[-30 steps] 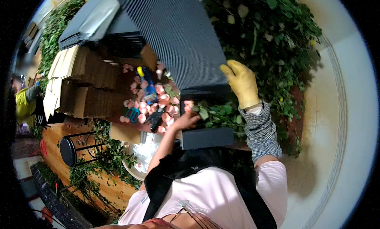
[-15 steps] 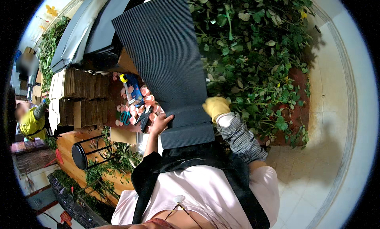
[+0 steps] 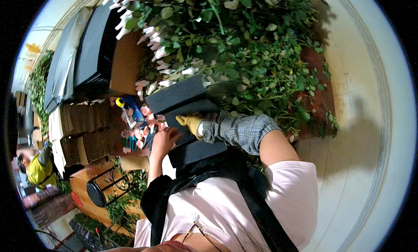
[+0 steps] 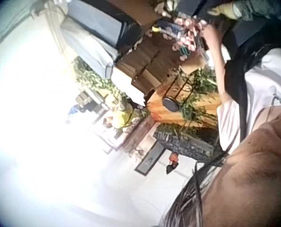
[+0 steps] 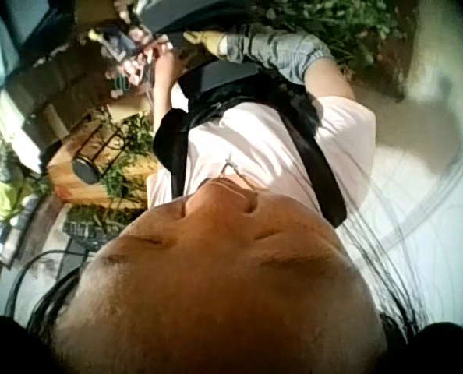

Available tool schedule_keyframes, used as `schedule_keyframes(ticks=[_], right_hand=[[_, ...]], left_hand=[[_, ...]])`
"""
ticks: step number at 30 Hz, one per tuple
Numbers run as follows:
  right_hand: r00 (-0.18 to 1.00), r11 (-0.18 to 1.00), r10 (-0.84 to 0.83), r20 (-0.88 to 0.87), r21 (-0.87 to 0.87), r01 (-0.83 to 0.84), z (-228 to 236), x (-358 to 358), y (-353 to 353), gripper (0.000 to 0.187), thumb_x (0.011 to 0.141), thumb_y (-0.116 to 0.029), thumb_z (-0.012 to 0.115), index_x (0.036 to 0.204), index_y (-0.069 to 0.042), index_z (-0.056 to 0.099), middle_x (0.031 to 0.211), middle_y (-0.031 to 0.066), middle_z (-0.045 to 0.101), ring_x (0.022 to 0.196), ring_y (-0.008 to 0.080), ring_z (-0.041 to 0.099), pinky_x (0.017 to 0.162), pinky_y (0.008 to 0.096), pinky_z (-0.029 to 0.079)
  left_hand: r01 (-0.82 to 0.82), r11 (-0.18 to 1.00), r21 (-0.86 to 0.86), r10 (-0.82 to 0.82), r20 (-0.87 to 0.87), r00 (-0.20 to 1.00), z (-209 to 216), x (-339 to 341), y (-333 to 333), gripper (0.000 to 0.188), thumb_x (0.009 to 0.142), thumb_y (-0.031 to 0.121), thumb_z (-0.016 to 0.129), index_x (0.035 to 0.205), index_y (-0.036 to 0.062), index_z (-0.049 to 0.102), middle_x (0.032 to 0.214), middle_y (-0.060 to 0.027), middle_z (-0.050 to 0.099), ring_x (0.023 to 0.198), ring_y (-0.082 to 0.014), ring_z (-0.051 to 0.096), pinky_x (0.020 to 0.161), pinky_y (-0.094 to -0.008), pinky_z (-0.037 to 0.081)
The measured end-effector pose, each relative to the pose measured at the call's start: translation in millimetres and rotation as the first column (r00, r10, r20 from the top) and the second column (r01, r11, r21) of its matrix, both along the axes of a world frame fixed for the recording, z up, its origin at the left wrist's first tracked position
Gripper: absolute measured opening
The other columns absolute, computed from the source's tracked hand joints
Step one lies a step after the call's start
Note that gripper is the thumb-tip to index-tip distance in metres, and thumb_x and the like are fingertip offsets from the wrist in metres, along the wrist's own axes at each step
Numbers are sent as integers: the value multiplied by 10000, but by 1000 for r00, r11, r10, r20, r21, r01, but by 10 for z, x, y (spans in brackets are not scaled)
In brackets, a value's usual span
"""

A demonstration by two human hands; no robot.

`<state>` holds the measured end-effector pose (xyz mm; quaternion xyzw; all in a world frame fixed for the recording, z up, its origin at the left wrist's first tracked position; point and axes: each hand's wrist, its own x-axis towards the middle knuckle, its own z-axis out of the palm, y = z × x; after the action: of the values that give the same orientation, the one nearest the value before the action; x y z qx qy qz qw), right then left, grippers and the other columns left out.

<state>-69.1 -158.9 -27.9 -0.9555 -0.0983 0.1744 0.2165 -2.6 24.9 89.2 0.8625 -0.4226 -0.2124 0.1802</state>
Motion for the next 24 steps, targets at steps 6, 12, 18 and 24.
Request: schedule_keyframes(ticks=[6,12,18,24], right_hand=[[999,959,44,19,-280,-37,-2,-36,-104,916,816,-447,740,1537,-88,303,1551,99,389,1377,291,429,1094,479,387],[990,951,82,-111,-289,-111,880,104,-99,1050,769,-381,807,1557,-56,196,1544,185,384,1392,346,411,1094,483,381],[986,963,92,-137,-241,-123,907,47,-49,1064,782,-379,809,1592,-110,175,1597,179,311,1416,370,393,1116,469,376],[985,932,167,49,-334,-142,820,13,-24,991,780,-454,789,1555,-75,301,1483,190,463,1264,329,553,1003,414,482]], left_hand=[[262,932,-250,-125,455,882,482,65,-795,832,826,297,756,1504,30,354,1546,-183,370,1406,-361,373,1184,-485,266],[131,991,37,-132,509,851,30,579,-1010,359,873,403,726,791,75,604,611,-111,643,584,-320,675,512,-420,528],[106,858,-502,-21,173,985,273,412,-640,530,867,256,749,1313,31,572,1349,-170,581,1226,-357,570,1020,-429,476],[-237,738,-631,477,240,845,658,941,988,258,893,165,714,1135,78,712,1077,-119,711,1034,-312,650,915,-404,511]])
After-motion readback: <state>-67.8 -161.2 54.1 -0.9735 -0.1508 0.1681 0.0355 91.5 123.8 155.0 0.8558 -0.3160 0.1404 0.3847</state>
